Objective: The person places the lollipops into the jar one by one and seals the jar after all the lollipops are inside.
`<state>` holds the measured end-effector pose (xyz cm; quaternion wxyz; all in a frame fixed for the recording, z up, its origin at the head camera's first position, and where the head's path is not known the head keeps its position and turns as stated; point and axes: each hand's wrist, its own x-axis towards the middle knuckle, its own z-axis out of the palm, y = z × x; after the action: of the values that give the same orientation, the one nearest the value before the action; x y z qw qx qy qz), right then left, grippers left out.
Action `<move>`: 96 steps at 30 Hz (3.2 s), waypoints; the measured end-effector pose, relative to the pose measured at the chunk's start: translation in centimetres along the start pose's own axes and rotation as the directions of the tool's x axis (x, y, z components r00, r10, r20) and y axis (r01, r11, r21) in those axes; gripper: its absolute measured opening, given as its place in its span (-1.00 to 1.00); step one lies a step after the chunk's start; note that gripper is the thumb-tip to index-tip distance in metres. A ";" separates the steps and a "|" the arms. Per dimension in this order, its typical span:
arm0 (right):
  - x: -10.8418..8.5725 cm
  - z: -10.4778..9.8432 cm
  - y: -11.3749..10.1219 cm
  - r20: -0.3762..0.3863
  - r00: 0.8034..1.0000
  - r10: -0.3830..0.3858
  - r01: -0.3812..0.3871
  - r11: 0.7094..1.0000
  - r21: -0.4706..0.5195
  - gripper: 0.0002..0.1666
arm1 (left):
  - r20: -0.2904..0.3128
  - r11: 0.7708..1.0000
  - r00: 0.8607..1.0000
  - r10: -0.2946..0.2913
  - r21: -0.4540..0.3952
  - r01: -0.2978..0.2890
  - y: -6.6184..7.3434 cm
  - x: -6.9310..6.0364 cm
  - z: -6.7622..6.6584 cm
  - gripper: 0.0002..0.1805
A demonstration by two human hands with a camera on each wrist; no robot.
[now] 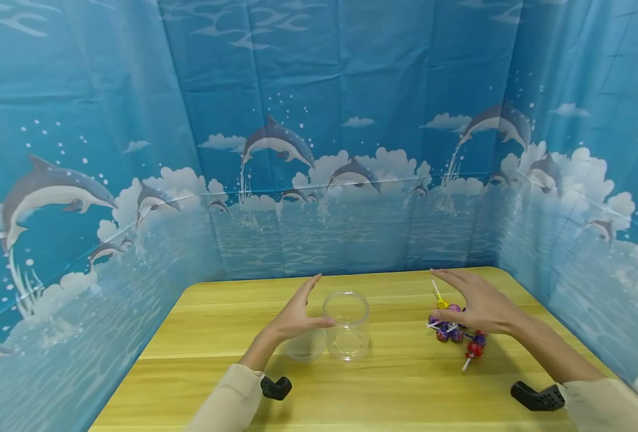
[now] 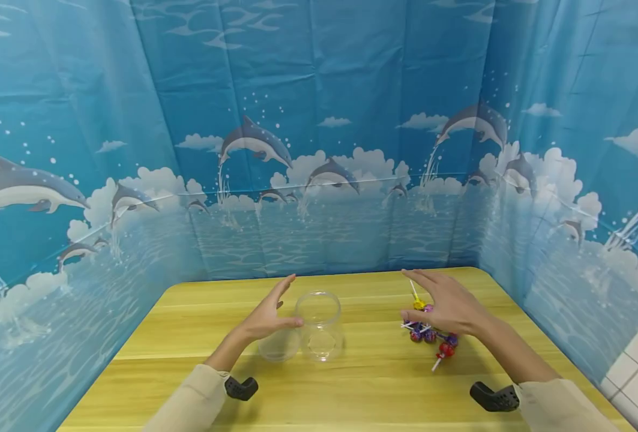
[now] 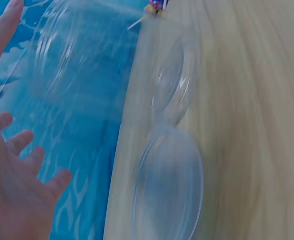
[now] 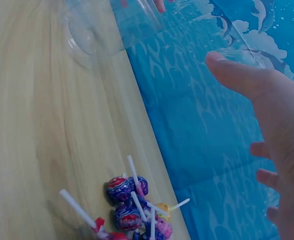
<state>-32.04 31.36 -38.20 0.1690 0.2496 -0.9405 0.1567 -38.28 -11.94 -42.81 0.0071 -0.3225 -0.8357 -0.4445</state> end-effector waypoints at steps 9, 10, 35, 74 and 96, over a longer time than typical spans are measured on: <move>-2.1 0.8 0.4 0.008 1.000 0.000 0.000 0.999 0.053 -0.02 | 0.057 0.975 0.998 -0.002 -0.221 0.014 -0.1 0.8 2.8 0.26; -2.3 1.0 0.5 0.007 1.000 -0.001 0.001 0.998 0.065 -0.04 | 0.056 0.971 0.998 -0.001 -0.240 0.015 -0.2 0.8 3.0 0.27; -7.4 4.9 4.1 0.073 0.988 -0.134 0.099 0.929 0.358 -0.76 | 0.087 0.856 0.996 0.002 -0.516 0.043 -1.0 0.8 4.1 -0.09; -5.1 4.6 4.1 0.016 1.000 0.014 -0.019 0.949 0.315 -0.84 | 0.097 0.862 0.995 -0.014 -0.503 0.061 -1.3 0.8 4.3 -0.05; -1.8 3.9 1.8 0.019 0.997 0.076 -0.077 0.911 0.406 -0.89 | 0.093 0.869 0.996 -0.015 -0.492 0.059 -1.4 0.7 4.5 -0.06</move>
<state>-32.43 32.14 -42.80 0.1059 0.2425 -0.8968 0.3547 -38.38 -8.77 -46.32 -0.1200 -0.3166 -0.6999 -0.6289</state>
